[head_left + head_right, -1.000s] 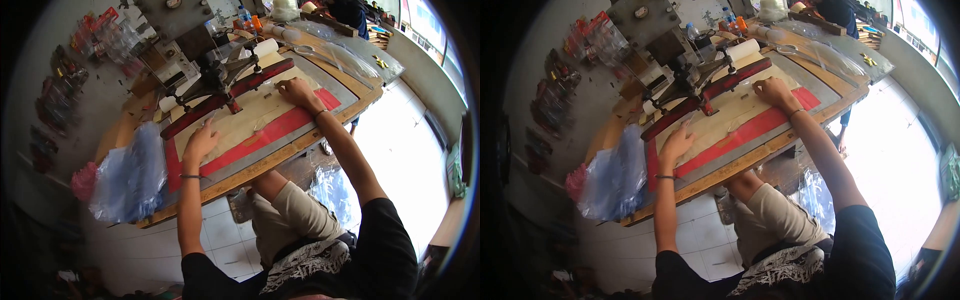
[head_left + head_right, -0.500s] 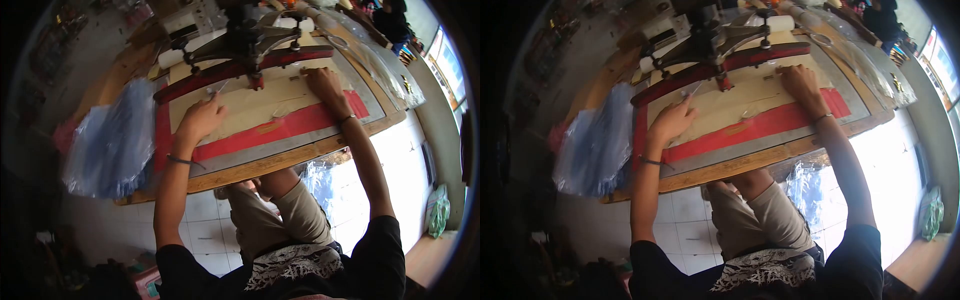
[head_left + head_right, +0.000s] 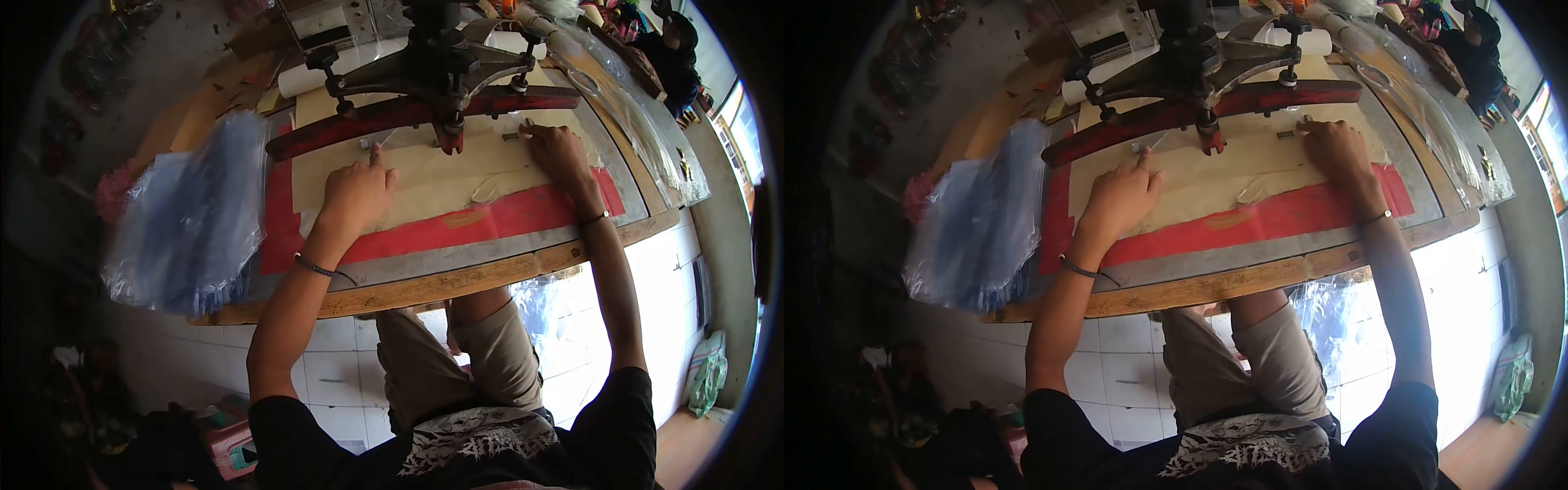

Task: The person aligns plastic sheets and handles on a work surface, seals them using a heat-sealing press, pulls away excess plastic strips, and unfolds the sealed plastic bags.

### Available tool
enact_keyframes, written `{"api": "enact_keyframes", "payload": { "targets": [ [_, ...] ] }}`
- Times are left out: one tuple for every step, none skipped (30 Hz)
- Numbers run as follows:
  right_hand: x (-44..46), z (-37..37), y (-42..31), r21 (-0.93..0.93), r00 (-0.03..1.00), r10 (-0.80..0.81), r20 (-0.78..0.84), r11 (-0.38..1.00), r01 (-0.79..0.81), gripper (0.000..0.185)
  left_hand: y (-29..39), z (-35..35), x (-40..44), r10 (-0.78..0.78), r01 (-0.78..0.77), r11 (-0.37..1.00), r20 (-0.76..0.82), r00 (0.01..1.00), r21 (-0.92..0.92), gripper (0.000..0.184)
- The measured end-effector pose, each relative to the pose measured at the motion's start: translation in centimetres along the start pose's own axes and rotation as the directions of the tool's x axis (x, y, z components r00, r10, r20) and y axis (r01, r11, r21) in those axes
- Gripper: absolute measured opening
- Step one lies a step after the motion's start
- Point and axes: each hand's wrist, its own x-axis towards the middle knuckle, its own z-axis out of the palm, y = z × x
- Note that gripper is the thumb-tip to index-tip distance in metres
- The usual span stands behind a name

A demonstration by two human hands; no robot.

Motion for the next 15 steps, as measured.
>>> {"api": "enact_keyframes", "payload": {
  "targets": [
    [0.2,0.0,0.0,0.0,1.0,0.001,-0.003,1.0,-0.001,0.03,0.1,-0.1,-0.1,-0.004,0.004,1.0,0.005,1.0,0.014,0.056],
    [0.4,0.0,0.1,0.002,1.0,0.003,-0.004,1.0,-0.003,0.03,0.3,-0.2,-0.2,-0.007,0.006,1.0,0.013,1.0,0.028,0.055],
    [0.3,0.0,0.1,0.002,1.0,0.005,0.003,1.0,-0.005,0.031,0.5,-0.4,-0.3,-0.012,0.011,0.999,0.027,1.0,0.038,0.055],
    [0.2,0.0,0.1,0.008,1.0,0.02,0.014,1.0,-0.02,0.031,0.6,-0.4,-0.3,-0.005,0.004,0.999,0.029,1.0,0.037,0.054],
    [0.2,-0.1,-0.1,0.013,0.999,0.031,0.026,0.999,-0.031,0.031,0.5,-0.5,-0.3,0.0,-0.001,0.999,0.03,1.0,0.035,0.054],
    [0.3,-0.2,-0.2,0.02,0.998,0.041,0.038,0.999,-0.041,0.031,0.5,-0.5,-0.3,0.002,-0.003,0.999,0.031,1.0,0.035,0.054],
    [0.3,-0.3,-0.2,0.014,0.999,0.033,0.035,0.999,-0.033,0.031,0.6,-0.6,-0.2,-0.006,0.005,0.999,0.044,0.999,0.033,0.054],
    [0.3,-0.4,-0.3,0.011,0.999,0.028,0.031,1.0,-0.028,0.031,0.8,-0.8,-0.2,-0.013,0.011,0.999,0.058,0.998,0.036,0.054],
    [0.2,-0.5,-0.5,0.011,0.999,0.025,0.029,1.0,-0.025,0.031,0.8,-0.8,-0.2,-0.019,0.016,0.999,0.076,0.997,0.04,0.053],
    [0.2,-0.8,-0.8,0.02,0.997,0.044,0.057,0.999,-0.046,0.031,0.8,-0.7,-0.3,-0.02,0.018,0.999,0.065,0.998,0.041,0.053],
    [0.1,-1.3,-1.3,0.026,0.994,0.065,0.084,0.997,-0.067,0.031,0.8,-0.6,-0.3,-0.02,0.018,0.999,0.054,0.998,0.041,0.053],
    [0.0,-1.5,-1.4,0.03,0.99,0.087,0.11,0.995,-0.091,0.031,0.9,-0.5,-0.3,-0.018,0.016,0.999,0.043,0.999,0.039,0.053],
    [0.0,-1.2,-1.1,0.029,0.993,0.064,0.099,0.997,-0.067,0.031,1.0,-0.4,-0.2,-0.017,0.016,0.999,0.029,0.999,0.046,0.053],
    [0.1,-0.8,-0.7,0.026,0.996,0.042,0.085,0.999,-0.044,0.031,1.0,-0.4,-0.2,-0.015,0.015,0.999,0.012,1.0,0.052,0.053],
    [0.1,-0.9,-0.7,0.021,0.997,0.022,0.071,1.0,-0.023,0.031,1.0,-0.4,-0.4,-0.011,0.012,0.998,-0.004,1.0,0.057,0.053]
  ]
}}
